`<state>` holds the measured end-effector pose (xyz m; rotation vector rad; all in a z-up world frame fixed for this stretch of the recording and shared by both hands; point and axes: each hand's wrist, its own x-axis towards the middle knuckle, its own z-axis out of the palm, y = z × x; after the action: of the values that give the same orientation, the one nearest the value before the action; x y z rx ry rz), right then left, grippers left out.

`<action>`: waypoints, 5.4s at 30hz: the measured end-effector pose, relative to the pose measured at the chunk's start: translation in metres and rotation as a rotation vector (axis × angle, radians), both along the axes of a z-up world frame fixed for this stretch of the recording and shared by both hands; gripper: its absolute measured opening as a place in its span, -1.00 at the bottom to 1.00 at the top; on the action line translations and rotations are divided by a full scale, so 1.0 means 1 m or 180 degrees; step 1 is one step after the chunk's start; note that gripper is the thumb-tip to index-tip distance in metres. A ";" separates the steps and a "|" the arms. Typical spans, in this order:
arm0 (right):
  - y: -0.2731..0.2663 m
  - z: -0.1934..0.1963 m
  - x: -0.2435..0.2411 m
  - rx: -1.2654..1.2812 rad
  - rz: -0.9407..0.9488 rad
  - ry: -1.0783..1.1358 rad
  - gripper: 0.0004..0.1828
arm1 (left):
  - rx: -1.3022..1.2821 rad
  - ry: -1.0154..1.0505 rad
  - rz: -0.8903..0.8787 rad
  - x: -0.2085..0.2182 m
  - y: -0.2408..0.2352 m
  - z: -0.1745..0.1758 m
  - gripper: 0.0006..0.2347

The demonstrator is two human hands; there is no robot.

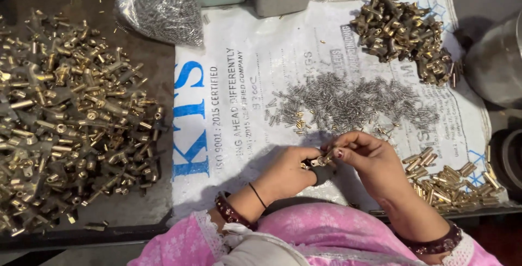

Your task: Assembling small metal pins into brass components at a metal fabrication workbench.

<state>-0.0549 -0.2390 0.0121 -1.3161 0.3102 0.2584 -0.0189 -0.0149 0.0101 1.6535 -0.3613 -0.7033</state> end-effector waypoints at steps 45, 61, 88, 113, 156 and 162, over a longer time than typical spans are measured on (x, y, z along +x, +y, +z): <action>0.052 0.046 0.016 -0.2880 0.0951 -0.2249 -0.83 | -0.1662 0.1802 0.1214 0.008 0.001 -0.035 -0.74; 0.001 0.017 0.023 -0.1450 0.0327 -0.1033 -0.87 | -0.1116 0.0276 0.1414 0.068 0.142 -0.025 -0.67; -0.025 0.048 0.047 -0.2298 0.0207 -0.1667 -0.75 | 0.0328 -0.0469 0.0939 0.009 -0.033 0.043 -0.52; 0.012 0.053 0.017 -0.1451 0.0656 -0.1528 -0.89 | 0.0017 -0.0390 0.0436 0.005 -0.013 0.022 -0.76; -0.021 0.057 0.021 -0.1021 -0.0261 -0.1017 -0.80 | -0.0406 0.0497 0.0308 0.009 -0.021 -0.029 -0.73; 0.000 0.011 0.008 -0.1062 -0.0287 -0.0056 -0.76 | 0.0189 0.0132 0.0174 0.002 -0.016 0.000 -0.61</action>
<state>-0.0464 -0.2388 0.0235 -1.6275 0.4090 0.1213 -0.0166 -0.0305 0.0101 1.6960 -0.2667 -0.7121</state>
